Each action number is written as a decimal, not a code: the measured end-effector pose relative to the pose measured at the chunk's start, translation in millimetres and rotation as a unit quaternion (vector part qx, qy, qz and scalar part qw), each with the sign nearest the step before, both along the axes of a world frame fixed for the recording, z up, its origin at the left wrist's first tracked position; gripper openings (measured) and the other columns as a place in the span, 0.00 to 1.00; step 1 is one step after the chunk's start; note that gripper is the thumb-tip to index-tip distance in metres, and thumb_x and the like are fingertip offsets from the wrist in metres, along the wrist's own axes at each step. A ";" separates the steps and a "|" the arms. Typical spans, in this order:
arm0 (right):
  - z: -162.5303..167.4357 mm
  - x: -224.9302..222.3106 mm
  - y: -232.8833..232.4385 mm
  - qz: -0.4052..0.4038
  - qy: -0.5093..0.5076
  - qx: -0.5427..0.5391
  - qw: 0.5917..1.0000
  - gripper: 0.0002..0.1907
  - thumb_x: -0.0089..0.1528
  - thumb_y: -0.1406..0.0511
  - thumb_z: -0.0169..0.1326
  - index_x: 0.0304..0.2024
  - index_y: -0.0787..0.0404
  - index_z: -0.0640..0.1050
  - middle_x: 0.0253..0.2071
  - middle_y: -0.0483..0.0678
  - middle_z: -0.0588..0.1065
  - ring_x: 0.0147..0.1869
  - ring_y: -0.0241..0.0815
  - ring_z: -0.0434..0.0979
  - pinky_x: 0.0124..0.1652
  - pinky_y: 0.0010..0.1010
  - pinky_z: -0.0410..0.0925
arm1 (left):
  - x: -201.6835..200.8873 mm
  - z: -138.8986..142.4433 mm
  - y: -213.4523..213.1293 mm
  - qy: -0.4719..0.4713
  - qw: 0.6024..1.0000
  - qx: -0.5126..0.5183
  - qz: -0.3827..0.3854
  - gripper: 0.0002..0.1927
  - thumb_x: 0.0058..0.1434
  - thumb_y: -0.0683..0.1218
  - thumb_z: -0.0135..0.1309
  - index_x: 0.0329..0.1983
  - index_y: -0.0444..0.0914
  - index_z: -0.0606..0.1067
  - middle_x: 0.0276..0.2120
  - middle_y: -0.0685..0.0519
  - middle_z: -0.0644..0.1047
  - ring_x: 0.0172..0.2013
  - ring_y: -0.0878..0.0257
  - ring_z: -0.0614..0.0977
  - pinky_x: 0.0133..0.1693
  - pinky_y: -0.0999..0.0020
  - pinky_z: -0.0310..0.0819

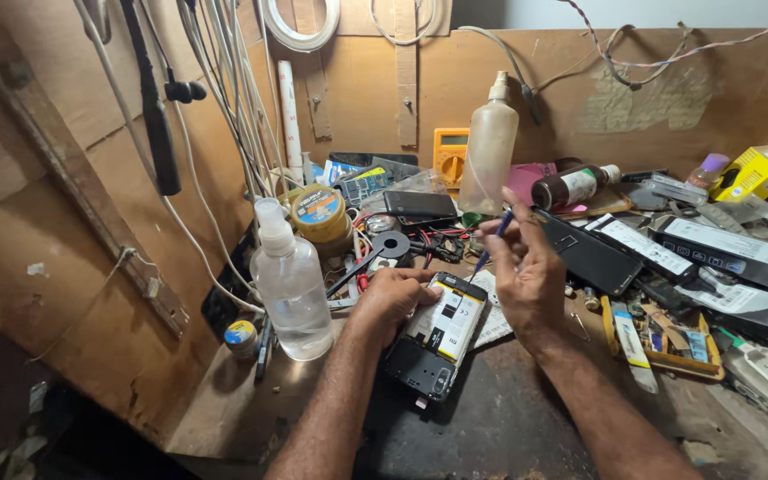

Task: The person uses a screwdriver to remove screws from a disassembled mobile phone on a cluttered workbench, then uses a small brush to clean a removed component. The person continues to manipulate the phone and its parts throughout the clip.

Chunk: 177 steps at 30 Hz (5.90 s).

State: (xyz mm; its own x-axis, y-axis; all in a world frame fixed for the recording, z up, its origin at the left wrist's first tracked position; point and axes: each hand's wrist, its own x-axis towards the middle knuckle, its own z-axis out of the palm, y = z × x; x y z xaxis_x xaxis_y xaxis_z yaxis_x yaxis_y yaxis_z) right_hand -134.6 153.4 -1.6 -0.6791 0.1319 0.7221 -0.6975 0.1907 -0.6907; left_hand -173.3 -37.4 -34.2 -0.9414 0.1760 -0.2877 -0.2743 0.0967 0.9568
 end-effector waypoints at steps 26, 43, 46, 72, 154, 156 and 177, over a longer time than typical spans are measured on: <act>2.2 1.5 0.8 -0.007 -0.016 -0.030 0.999 0.27 0.67 0.74 0.54 0.69 0.61 0.69 0.43 0.47 0.76 0.45 0.35 0.81 0.47 0.25 0.77 | 3.2 2.3 2.0 0.004 0.999 0.054 0.000 0.22 0.55 0.37 0.61 0.54 0.29 0.80 0.37 0.43 0.85 0.31 0.60 0.85 0.32 0.65 0.81; 3.0 9.0 -6.2 -0.064 -0.011 0.051 0.997 0.32 0.64 0.76 0.58 0.70 0.59 0.68 0.42 0.48 0.77 0.45 0.36 0.79 0.46 0.27 0.75 | 5.6 6.8 3.2 0.003 0.999 0.041 0.001 0.22 0.54 0.37 0.61 0.54 0.31 0.81 0.37 0.43 0.84 0.30 0.60 0.85 0.32 0.65 0.81; 3.0 10.1 -6.8 -0.054 -0.046 0.014 0.997 0.34 0.64 0.77 0.55 0.72 0.57 0.65 0.40 0.51 0.77 0.42 0.39 0.80 0.44 0.29 0.76 | 5.3 5.6 2.5 0.006 0.999 0.050 -0.005 0.21 0.55 0.36 0.61 0.54 0.30 0.80 0.37 0.43 0.84 0.30 0.60 0.85 0.32 0.65 0.81; -28.2 -1.5 23.6 -0.107 -0.034 -0.088 0.990 0.28 0.67 0.79 0.46 0.70 0.68 0.58 0.42 0.56 0.78 0.41 0.41 0.83 0.41 0.30 0.78 | 2.3 84.8 21.4 0.420 0.832 -0.358 0.052 0.19 0.46 0.35 0.59 0.42 0.39 0.85 0.36 0.41 0.84 0.37 0.52 0.86 0.44 0.60 0.79; 14.9 43.1 38.7 -0.093 -0.135 -0.138 0.977 0.05 0.66 0.70 0.60 0.40 0.68 0.80 0.32 0.52 0.80 0.32 0.38 0.81 0.34 0.29 0.78 | -19.5 -27.8 7.7 0.085 0.992 -0.006 0.098 0.17 0.52 0.35 0.59 0.47 0.29 0.83 0.28 0.51 0.81 0.24 0.67 0.75 0.27 0.70 0.68; 9.2 42.1 38.2 -0.057 -0.152 -0.194 0.968 0.04 0.66 0.72 0.59 0.39 0.71 0.79 0.33 0.52 0.80 0.33 0.40 0.83 0.36 0.29 0.80 | -13.3 -20.0 5.7 0.079 0.994 0.001 0.076 0.18 0.53 0.35 0.58 0.48 0.28 0.83 0.29 0.48 0.81 0.25 0.65 0.76 0.27 0.70 0.69; 14.9 44.3 -19.9 -0.126 -0.239 0.234 0.934 0.15 0.61 0.58 0.55 0.42 0.58 0.85 0.31 0.55 0.83 0.34 0.49 0.86 0.37 0.38 0.74 | 5.9 0.6 8.5 0.067 0.994 0.024 0.082 0.23 0.57 0.37 0.55 0.58 0.36 0.79 0.43 0.48 0.84 0.35 0.64 0.82 0.36 0.68 0.77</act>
State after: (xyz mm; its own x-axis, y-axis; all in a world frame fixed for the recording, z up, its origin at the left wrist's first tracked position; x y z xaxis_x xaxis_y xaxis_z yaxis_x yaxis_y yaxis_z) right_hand -90.4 133.4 13.3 -0.9285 0.0768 0.3633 -0.2233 0.6662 -0.7116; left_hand -167.5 -28.9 -33.6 -0.9878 0.0269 -0.1537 -0.1533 0.0143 0.9881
